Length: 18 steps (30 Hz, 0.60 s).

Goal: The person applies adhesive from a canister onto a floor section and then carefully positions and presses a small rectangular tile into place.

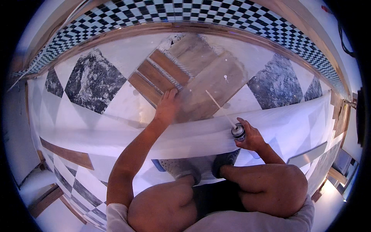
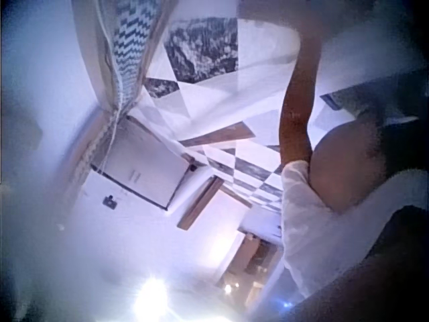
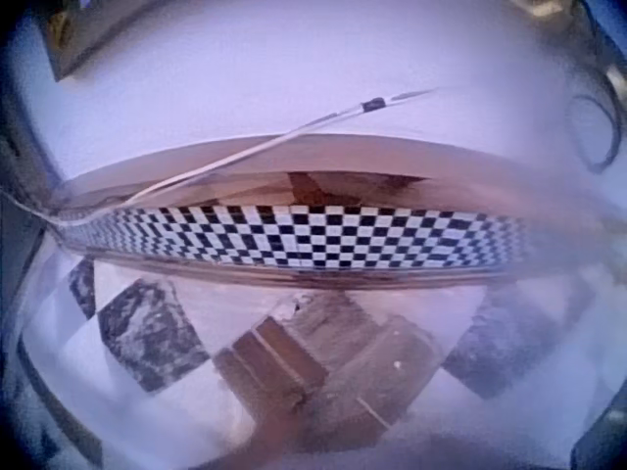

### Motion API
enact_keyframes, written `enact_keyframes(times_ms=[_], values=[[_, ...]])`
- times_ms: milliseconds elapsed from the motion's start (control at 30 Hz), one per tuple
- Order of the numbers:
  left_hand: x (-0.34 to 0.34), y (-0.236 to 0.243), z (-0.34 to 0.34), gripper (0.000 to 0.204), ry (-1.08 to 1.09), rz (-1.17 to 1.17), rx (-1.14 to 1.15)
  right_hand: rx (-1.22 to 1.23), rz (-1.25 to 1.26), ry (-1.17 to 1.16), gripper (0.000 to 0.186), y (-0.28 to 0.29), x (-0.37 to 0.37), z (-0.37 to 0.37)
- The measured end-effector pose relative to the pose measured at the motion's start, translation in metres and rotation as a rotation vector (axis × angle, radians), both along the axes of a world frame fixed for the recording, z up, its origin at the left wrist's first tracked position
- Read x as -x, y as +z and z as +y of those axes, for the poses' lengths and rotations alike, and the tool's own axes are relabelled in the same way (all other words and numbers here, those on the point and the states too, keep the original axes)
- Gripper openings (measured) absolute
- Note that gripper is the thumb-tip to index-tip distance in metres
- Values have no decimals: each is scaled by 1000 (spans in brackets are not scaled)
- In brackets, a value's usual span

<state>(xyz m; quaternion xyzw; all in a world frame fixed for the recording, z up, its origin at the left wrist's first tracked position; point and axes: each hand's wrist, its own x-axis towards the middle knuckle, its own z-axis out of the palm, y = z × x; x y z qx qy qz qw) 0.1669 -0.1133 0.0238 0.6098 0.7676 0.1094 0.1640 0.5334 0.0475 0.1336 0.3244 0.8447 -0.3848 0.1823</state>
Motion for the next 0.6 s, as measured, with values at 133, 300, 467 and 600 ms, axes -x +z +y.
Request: enact_keyframes(times_ms=[133, 300, 467, 600], values=[[-18, -2, 12, 54, 99, 7, 4, -21, 36, -70, 104, -3, -6, -2], [-11, -7, 26, 54, 134, 137, 13, 19, 18, -153, 103, -3, -9, -3], [11, -8, 54, 53, 63, 179, -39, -25, 81, -155, 103, -9, -17, -5], [42, 3, 119, 76, 144, 195, -62, -6, 53, -170, 103, -6, -11, -1]])
